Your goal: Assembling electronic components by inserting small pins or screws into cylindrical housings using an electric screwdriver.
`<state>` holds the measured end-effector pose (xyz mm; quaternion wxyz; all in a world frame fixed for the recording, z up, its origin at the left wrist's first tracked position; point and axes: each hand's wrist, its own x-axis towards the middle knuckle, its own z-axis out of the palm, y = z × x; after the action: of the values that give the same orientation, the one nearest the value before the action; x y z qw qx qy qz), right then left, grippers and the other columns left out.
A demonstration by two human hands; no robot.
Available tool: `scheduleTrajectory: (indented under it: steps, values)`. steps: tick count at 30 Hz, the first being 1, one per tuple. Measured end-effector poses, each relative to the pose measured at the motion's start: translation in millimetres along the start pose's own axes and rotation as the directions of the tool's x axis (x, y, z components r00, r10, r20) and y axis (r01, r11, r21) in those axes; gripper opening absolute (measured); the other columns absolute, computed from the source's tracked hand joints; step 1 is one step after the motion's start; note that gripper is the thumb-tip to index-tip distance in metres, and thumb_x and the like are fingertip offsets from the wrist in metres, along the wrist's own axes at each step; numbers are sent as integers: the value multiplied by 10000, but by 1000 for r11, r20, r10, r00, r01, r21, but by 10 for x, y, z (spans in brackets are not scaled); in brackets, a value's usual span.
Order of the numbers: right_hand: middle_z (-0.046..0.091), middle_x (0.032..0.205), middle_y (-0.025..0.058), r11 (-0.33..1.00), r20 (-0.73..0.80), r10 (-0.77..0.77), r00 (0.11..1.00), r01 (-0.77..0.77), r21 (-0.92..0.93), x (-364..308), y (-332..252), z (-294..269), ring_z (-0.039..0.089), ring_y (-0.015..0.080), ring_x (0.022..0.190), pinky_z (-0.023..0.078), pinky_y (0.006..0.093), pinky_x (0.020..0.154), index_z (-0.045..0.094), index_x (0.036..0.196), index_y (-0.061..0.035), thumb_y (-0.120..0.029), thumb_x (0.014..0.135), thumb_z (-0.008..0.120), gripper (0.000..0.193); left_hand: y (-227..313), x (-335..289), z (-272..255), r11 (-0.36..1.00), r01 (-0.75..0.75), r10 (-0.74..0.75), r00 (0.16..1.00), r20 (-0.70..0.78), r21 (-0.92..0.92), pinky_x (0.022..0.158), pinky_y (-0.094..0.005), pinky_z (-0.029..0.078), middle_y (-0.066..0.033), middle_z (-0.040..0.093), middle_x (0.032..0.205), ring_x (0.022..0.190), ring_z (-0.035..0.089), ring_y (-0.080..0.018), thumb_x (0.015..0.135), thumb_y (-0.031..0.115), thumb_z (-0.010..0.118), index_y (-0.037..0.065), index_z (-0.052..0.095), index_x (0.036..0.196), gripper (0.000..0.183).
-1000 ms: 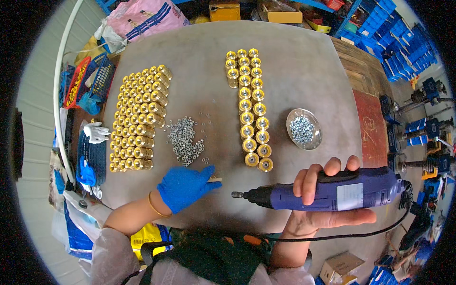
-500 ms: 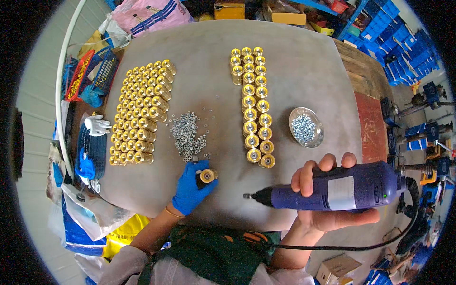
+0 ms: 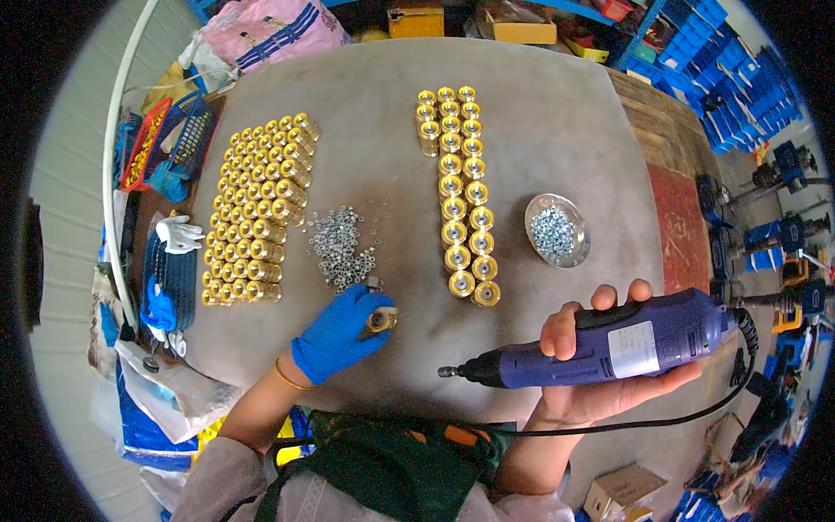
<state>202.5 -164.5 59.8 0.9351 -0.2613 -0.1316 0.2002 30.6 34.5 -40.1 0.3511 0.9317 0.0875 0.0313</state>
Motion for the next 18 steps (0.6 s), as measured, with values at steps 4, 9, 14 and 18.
scheduleTrajectory:
  steps: [4, 9, 14, 18]
  values:
    - [580, 949, 141, 1000, -16, -26, 1000, 26, 5, -12, -38, -65, 483, 251, 479, 367, 325, 410, 453, 1112, -87, -692, 725, 449, 718, 130, -19, -203, 997, 24, -31, 994, -109, -67, 711, -389, 445, -134, 539, 888, 804, 520, -320, 731, 174, 647, 62, 514, 1019, 336]
    - [583, 955, 139, 999, -40, -25, 999, 26, 27, 10, -7, -42, 480, 248, 484, 368, 316, 418, 459, 1131, -90, -689, 728, 447, 722, 137, -25, -278, 943, 95, -137, 984, -111, -319, 610, -380, 456, -147, 578, 783, 731, 578, -295, 788, 240, 585, 74, 515, 1042, 311]
    - [583, 945, 130, 1000, -42, -16, 999, 16, 12, 1, 4, -18, 466, 237, 480, 368, 318, 433, 459, 1134, -78, -698, 718, 449, 747, 235, 105, -352, 955, 61, -151, 943, 297, 290, 595, -392, 483, -161, 609, 926, 742, 606, -307, 825, 325, 527, 89, 500, 1121, 380]
    - [520, 996, 117, 998, 198, -16, 980, 5, 55, 6, 47, -60, 432, 155, 592, 362, 275, 530, 355, 1248, -62, -574, 722, 585, 769, 364, 255, -342, 900, 36, -222, 895, 386, 434, 587, -404, 484, -166, 614, 886, 714, 607, -306, 812, 300, 542, 83, 500, 1120, 380]
